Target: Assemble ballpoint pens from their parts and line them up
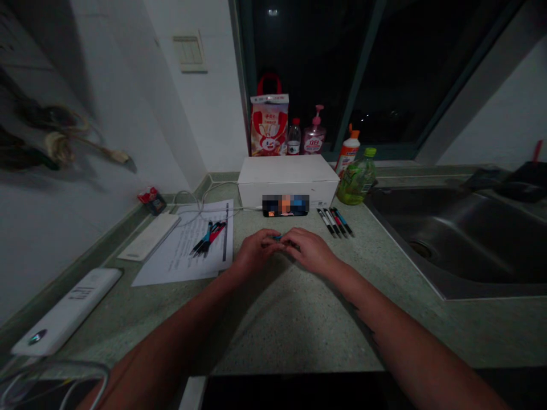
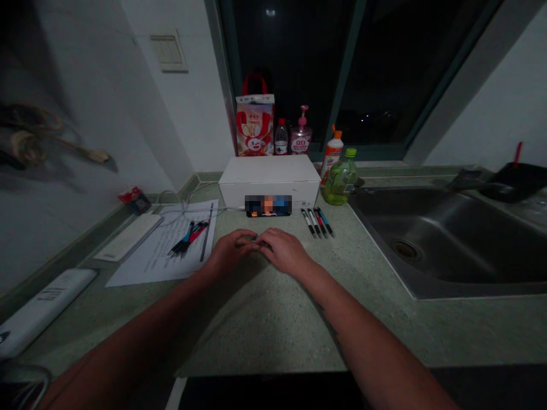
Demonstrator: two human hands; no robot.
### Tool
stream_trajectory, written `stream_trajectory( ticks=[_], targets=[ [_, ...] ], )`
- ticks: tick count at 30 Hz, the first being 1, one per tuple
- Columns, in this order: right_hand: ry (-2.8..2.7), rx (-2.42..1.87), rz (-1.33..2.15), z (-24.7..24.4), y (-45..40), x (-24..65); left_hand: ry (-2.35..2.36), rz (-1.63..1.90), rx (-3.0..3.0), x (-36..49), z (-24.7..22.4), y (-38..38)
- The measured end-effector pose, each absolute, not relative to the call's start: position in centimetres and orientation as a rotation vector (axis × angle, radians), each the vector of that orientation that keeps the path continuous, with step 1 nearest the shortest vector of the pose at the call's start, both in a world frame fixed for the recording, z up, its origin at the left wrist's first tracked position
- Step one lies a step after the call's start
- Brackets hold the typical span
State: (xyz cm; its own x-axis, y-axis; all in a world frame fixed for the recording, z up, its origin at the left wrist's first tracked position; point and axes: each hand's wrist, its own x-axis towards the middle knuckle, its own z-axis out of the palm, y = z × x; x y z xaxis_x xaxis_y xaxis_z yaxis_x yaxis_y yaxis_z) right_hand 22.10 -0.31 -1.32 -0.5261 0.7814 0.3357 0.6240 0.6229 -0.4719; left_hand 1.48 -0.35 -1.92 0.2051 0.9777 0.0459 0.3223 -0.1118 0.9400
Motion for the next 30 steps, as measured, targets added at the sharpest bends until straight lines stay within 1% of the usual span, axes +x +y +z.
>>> stream_trajectory(
  ticks=[7,19,25,30],
  targets=[
    [-2.153,-1.312,0.466,-1.5,0.5,23.0,1.354,1.053,1.651,1.3,-1.8,-0.2],
    [-1.846,-1.204,0.765,-2.4,1.3,23.0,1.45,1.111,1.545,1.4,-0.5,-0.5],
    [-1.722,-1.164,0.812,-2.8,1.2,22.6,1.438,1.094,1.547,1.3,-0.5,-0.4],
    [-1.766,-1.206,0.944,-2.9,1.2,22.6,1.397,1.088,1.581,1.3,-0.7,-0.4]
  ],
)
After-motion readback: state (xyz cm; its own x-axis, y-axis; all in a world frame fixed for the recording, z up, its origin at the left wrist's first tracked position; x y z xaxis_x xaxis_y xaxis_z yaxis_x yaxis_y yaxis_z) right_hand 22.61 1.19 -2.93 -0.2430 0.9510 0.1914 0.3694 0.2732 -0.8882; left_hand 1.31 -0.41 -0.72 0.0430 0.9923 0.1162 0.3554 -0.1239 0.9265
